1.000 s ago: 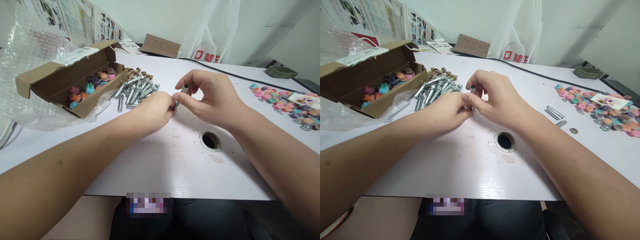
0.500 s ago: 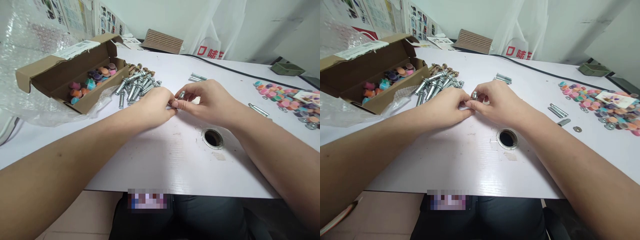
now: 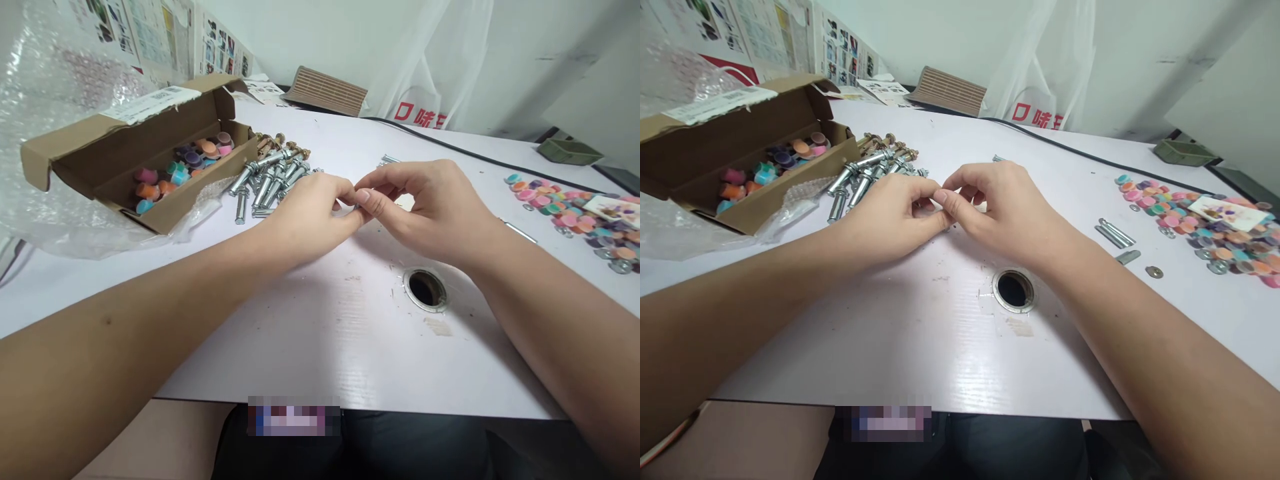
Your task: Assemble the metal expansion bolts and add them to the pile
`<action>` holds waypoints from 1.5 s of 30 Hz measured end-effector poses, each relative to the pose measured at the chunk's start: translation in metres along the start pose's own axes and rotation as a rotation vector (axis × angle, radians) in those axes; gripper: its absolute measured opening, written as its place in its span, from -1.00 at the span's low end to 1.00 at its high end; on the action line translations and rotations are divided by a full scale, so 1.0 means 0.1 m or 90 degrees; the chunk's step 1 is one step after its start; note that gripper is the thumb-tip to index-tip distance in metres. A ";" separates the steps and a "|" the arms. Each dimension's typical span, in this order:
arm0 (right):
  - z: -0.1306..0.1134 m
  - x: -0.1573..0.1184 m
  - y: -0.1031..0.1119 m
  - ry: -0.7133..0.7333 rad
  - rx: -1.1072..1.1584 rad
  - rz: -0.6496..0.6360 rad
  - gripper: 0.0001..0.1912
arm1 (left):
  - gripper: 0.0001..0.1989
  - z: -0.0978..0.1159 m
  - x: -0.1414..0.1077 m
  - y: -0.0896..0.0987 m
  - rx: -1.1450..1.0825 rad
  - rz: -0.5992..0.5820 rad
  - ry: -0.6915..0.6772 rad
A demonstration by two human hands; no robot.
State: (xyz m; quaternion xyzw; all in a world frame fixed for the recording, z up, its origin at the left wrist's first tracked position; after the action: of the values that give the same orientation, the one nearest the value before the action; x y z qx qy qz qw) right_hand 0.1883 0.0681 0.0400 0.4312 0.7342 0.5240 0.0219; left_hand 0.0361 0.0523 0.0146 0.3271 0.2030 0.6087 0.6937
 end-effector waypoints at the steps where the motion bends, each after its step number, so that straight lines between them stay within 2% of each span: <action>1: 0.00 0.00 0.02 -0.003 -0.003 0.009 -0.71 | -0.72 0.01 -0.01 0.00 -0.020 0.002 -0.007; 4: 0.01 -0.01 0.04 -0.016 0.003 0.013 -0.73 | -0.75 0.04 -0.01 -0.03 -0.060 -0.011 -0.036; 8: 0.03 -0.03 0.00 -0.030 0.017 0.016 -0.75 | -0.75 0.00 0.00 -0.05 -0.080 -0.035 -0.023; 12: 0.04 -0.04 0.00 -0.019 0.007 0.047 -0.64 | -0.79 -0.01 0.02 -0.05 -0.099 -0.056 -0.025; 16: 0.11 -0.04 0.11 -0.001 -0.054 0.101 -0.65 | -0.82 -0.02 0.03 -0.04 -0.094 -0.075 -0.050; 19: 0.29 -0.04 0.21 -0.038 -0.154 0.119 -0.68 | -0.84 -0.05 0.04 -0.05 -0.096 -0.082 -0.050; 22: 0.55 -0.03 0.19 -0.093 -0.276 0.062 -0.50 | -0.84 -0.07 0.05 -0.07 -0.087 -0.079 -0.053; 25: 0.80 -0.04 0.06 -0.156 -0.354 -0.040 -0.33 | -0.83 -0.07 0.05 -0.07 -0.065 -0.074 -0.055; 28: 0.94 -0.06 -0.06 -0.201 -0.371 -0.140 -0.37 | -0.82 -0.07 0.04 -0.04 -0.028 -0.082 -0.036; 31: 0.96 -0.06 -0.07 -0.211 -0.374 -0.196 -0.40 | -0.82 -0.05 0.02 0.01 0.030 -0.073 -0.021; 33: 0.94 -0.06 -0.01 -0.211 -0.369 -0.193 -0.40 | -0.82 -0.03 0.01 0.04 0.052 -0.068 -0.019; 37: 1.00 -0.08 0.17 -0.252 -0.358 -0.115 -0.38 | -0.82 -0.02 0.00 0.05 0.039 -0.083 -0.003; 41: 1.14 -0.09 0.29 -0.331 -0.364 -0.057 -0.35 | -0.83 -0.03 0.00 0.03 0.024 -0.094 0.011; 43: 1.20 -0.10 0.38 -0.387 -0.379 -0.064 -0.31 | -0.83 -0.04 0.00 0.03 0.019 -0.095 0.014; 45: 1.25 -0.18 0.56 -0.468 -0.413 -0.078 -0.26 | -0.83 -0.05 0.01 0.03 0.019 -0.095 0.016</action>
State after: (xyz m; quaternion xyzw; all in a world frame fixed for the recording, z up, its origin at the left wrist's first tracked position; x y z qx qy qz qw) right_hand 0.2944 0.1546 0.0207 0.5147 0.5010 0.5361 0.4434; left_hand 0.0308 0.0541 0.0127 0.3140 0.2444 0.5564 0.7295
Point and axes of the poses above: each hand's wrist, its own x-axis towards the middle knuckle, its own y-axis out of the back of the hand, z = x × y, the point moved 5 cm from there along x, towards the middle knuckle, and after that the axes turned 6 degrees about y, right-handed, at the moved point
